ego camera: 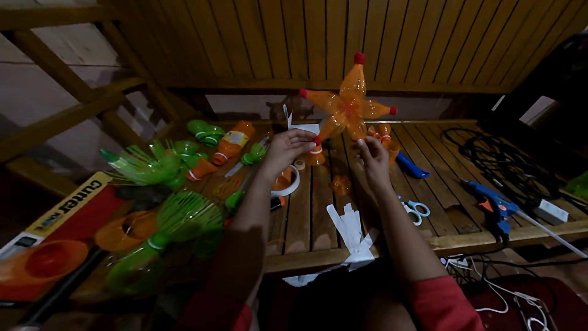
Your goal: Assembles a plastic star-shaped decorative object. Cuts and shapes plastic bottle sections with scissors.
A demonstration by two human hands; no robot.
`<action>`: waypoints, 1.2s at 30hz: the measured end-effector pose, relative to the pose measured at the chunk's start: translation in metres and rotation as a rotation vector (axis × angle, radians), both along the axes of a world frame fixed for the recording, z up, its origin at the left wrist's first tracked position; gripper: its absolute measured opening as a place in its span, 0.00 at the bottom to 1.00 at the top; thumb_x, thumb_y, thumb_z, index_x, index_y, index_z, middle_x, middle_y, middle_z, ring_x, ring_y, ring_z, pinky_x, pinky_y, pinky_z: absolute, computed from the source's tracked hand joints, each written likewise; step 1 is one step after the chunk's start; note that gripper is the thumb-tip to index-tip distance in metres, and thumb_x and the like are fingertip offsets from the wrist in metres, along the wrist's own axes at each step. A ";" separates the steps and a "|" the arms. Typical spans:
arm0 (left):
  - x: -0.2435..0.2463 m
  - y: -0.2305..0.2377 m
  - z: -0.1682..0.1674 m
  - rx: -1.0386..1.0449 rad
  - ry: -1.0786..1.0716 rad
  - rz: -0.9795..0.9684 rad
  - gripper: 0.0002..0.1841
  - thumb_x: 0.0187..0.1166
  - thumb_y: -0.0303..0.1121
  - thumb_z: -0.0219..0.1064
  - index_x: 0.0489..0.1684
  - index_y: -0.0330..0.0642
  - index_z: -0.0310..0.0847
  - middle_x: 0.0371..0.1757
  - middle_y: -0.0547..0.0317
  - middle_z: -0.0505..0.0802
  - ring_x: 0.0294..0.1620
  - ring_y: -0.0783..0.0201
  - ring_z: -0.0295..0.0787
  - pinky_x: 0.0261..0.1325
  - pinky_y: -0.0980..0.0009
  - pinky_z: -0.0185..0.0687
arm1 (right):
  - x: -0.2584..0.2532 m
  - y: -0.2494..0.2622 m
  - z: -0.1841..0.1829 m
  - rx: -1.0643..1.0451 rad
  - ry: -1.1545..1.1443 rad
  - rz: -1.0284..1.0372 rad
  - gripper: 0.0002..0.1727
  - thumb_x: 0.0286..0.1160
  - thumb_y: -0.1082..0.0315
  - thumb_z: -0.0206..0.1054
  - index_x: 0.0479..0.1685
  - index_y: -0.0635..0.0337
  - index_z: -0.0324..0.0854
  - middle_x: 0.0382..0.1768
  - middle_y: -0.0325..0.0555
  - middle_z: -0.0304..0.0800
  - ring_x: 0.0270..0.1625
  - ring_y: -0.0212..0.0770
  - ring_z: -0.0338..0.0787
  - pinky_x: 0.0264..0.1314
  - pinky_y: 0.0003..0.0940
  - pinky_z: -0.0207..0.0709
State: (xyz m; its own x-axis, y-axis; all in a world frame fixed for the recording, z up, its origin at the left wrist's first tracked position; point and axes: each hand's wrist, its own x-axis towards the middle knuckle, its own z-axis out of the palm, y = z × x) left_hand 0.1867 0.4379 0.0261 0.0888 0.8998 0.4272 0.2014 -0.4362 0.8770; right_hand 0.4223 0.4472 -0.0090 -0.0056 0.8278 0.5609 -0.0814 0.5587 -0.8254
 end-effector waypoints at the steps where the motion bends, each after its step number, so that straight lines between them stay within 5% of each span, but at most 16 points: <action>1: 0.000 -0.001 0.001 -0.006 0.007 0.010 0.12 0.76 0.21 0.71 0.56 0.34 0.83 0.52 0.59 0.93 0.50 0.76 0.91 0.58 0.76 0.87 | 0.000 0.000 0.000 -0.001 0.003 0.000 0.12 0.89 0.68 0.59 0.58 0.67 0.80 0.46 0.41 0.87 0.43 0.25 0.85 0.47 0.23 0.80; 12: 0.000 0.000 0.001 -0.032 -0.007 0.042 0.13 0.76 0.21 0.72 0.57 0.32 0.83 0.52 0.58 0.93 0.49 0.76 0.91 0.57 0.76 0.87 | 0.003 0.011 -0.003 -0.054 0.030 -0.043 0.13 0.88 0.68 0.59 0.59 0.70 0.80 0.49 0.47 0.90 0.49 0.31 0.88 0.53 0.28 0.83; 22: -0.004 0.004 0.000 -0.039 0.018 0.070 0.12 0.80 0.28 0.71 0.57 0.36 0.85 0.54 0.56 0.92 0.49 0.72 0.90 0.56 0.73 0.87 | 0.002 0.006 0.002 -0.491 -0.168 -0.097 0.16 0.90 0.64 0.60 0.61 0.70 0.79 0.48 0.55 0.86 0.44 0.39 0.84 0.50 0.37 0.79; 30: -0.005 0.001 0.003 -0.171 -0.159 -0.028 0.17 0.93 0.31 0.49 0.71 0.35 0.76 0.66 0.54 0.87 0.60 0.69 0.88 0.66 0.70 0.83 | 0.003 0.010 -0.003 -0.583 -0.357 -0.123 0.21 0.91 0.60 0.59 0.67 0.73 0.76 0.55 0.65 0.86 0.50 0.52 0.88 0.58 0.47 0.81; 36: -0.001 -0.003 0.004 -0.226 -0.194 -0.005 0.18 0.94 0.32 0.49 0.73 0.34 0.74 0.68 0.53 0.85 0.61 0.67 0.86 0.68 0.69 0.81 | 0.003 -0.003 0.008 -0.569 -0.546 -0.248 0.26 0.91 0.56 0.59 0.71 0.73 0.74 0.59 0.69 0.85 0.60 0.60 0.87 0.67 0.56 0.77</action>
